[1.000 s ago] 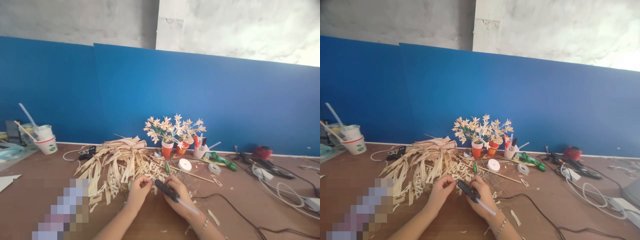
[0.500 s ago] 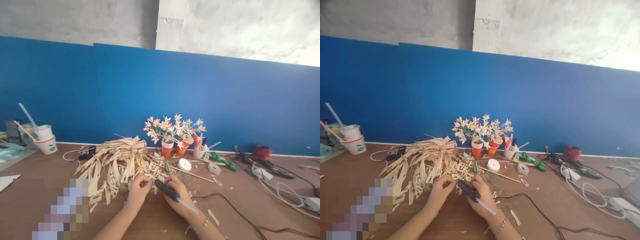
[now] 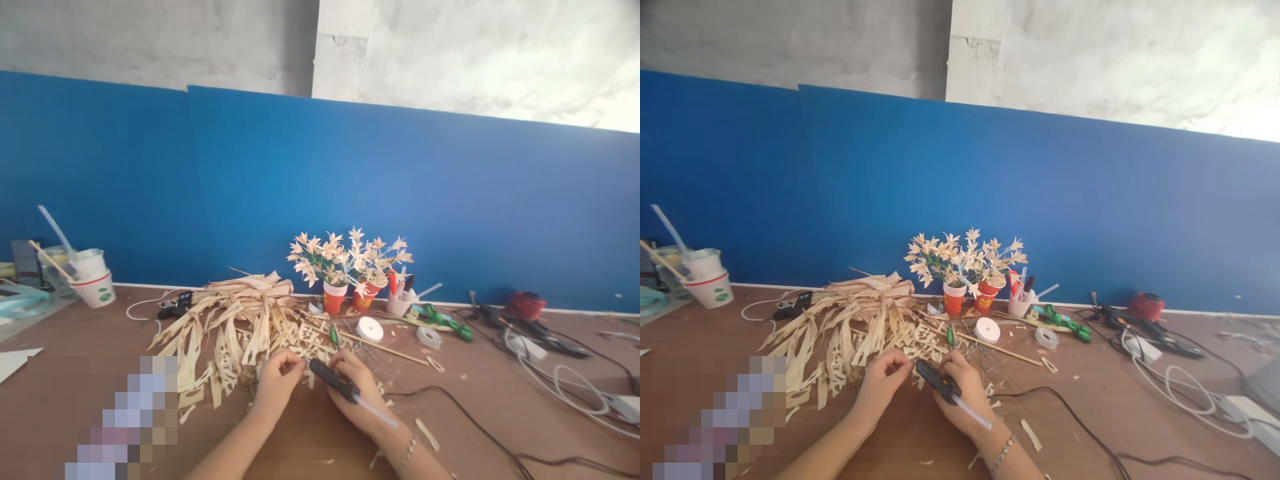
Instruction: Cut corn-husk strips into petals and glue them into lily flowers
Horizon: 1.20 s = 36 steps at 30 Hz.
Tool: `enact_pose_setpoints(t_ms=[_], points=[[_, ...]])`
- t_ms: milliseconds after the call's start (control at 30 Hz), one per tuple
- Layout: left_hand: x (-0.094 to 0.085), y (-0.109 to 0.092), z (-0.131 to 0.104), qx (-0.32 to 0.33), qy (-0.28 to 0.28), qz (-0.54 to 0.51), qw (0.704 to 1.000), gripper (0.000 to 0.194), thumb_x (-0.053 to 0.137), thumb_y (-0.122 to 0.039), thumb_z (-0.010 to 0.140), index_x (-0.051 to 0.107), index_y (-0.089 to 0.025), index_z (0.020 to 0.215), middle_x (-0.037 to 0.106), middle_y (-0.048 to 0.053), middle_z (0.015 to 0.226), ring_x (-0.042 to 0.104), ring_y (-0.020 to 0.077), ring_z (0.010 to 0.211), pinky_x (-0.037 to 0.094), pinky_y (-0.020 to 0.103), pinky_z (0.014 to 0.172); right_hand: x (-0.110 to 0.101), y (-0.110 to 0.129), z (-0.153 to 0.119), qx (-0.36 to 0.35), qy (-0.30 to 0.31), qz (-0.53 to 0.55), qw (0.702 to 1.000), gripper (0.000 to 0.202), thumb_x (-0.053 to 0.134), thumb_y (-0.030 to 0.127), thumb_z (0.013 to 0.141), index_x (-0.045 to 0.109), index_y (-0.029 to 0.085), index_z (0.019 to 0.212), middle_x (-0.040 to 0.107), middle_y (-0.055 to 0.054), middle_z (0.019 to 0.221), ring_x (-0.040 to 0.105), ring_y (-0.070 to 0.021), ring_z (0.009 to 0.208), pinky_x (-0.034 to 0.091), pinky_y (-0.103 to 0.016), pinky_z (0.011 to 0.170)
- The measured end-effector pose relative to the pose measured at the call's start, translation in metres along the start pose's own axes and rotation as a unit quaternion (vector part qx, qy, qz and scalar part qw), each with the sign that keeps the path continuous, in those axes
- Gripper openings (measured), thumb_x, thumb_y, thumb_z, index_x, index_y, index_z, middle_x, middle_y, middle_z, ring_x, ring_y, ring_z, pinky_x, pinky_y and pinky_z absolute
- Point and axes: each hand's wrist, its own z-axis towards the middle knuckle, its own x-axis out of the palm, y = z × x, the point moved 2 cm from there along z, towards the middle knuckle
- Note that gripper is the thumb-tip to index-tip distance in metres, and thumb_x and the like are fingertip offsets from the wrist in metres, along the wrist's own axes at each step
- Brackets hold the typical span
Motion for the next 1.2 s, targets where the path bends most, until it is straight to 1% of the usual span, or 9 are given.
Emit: enact_pose_setpoints(t_ms=[167,400,500,700,967,1200], points=[[-0.0006,-0.0012,-0.0007,0.006,-0.003,-0.003,1.0,0.018,0.057,-0.03,0.069,0.058,-0.018,0.056,0.055,0.0,0.064,0.052,0.0161,0.063,0.04,0.026,0.062,-0.0004,0.0005,0.0003,-0.001,-0.003,0.003,1.0,0.016,0.053,0.004,0.065,0.051,0.019,0.066,0.055,-0.003,0.082,0.055,-0.0157,0.075,0.046,-0.025,0.07],[-0.0007,0.0023,0.0006,0.016,-0.004,0.006,1.0,0.017,0.057,-0.028,0.07,0.058,-0.017,0.056,0.054,0.0,0.063,0.05,0.015,0.06,0.039,0.026,0.059,-0.0008,0.003,0.0011,0.003,0.005,0.004,1.0,0.017,0.052,0.002,0.064,0.05,0.019,0.065,0.054,-0.002,0.081,0.055,-0.0148,0.073,0.045,-0.024,0.068],[-0.0006,0.0016,0.0009,0.03,-0.004,0.018,0.999,0.016,0.056,-0.026,0.069,0.058,-0.018,0.056,0.054,0.0,0.062,0.051,0.0158,0.061,0.039,0.027,0.06,-0.0004,0.0028,0.0007,-0.003,0.005,0.005,1.0,0.018,0.052,0.002,0.064,0.049,0.019,0.065,0.053,-0.002,0.081,0.055,-0.0146,0.073,0.045,-0.024,0.067],[-0.0014,-0.0052,-0.0007,0.074,-0.015,0.056,0.996,0.015,0.056,-0.024,0.068,0.057,-0.019,0.055,0.056,0.001,0.063,0.054,0.0181,0.066,0.042,0.029,0.065,-0.0022,0.0057,0.0011,-0.002,0.005,-0.003,1.0,0.017,0.052,0.003,0.064,0.049,0.019,0.064,0.054,-0.003,0.081,0.055,-0.0151,0.072,0.045,-0.024,0.067],[-0.0025,-0.0054,-0.0008,0.081,-0.028,0.055,0.995,0.014,0.057,-0.02,0.067,0.057,-0.019,0.053,0.057,0.001,0.061,0.054,0.0174,0.065,0.042,0.028,0.062,-0.0026,0.0058,0.0006,0.0,0.011,-0.012,1.0,0.014,0.053,0.006,0.065,0.051,0.02,0.065,0.055,-0.003,0.081,0.055,-0.0153,0.072,0.046,-0.025,0.069],[-0.0019,-0.0061,-0.0014,0.083,-0.025,0.049,0.995,0.014,0.056,-0.021,0.068,0.056,-0.019,0.054,0.056,0.0,0.062,0.054,0.0175,0.065,0.042,0.028,0.063,-0.002,0.0029,0.0001,0.001,0.012,-0.019,1.0,0.015,0.052,0.005,0.065,0.05,0.02,0.065,0.054,-0.003,0.082,0.055,-0.0149,0.072,0.046,-0.024,0.068]])
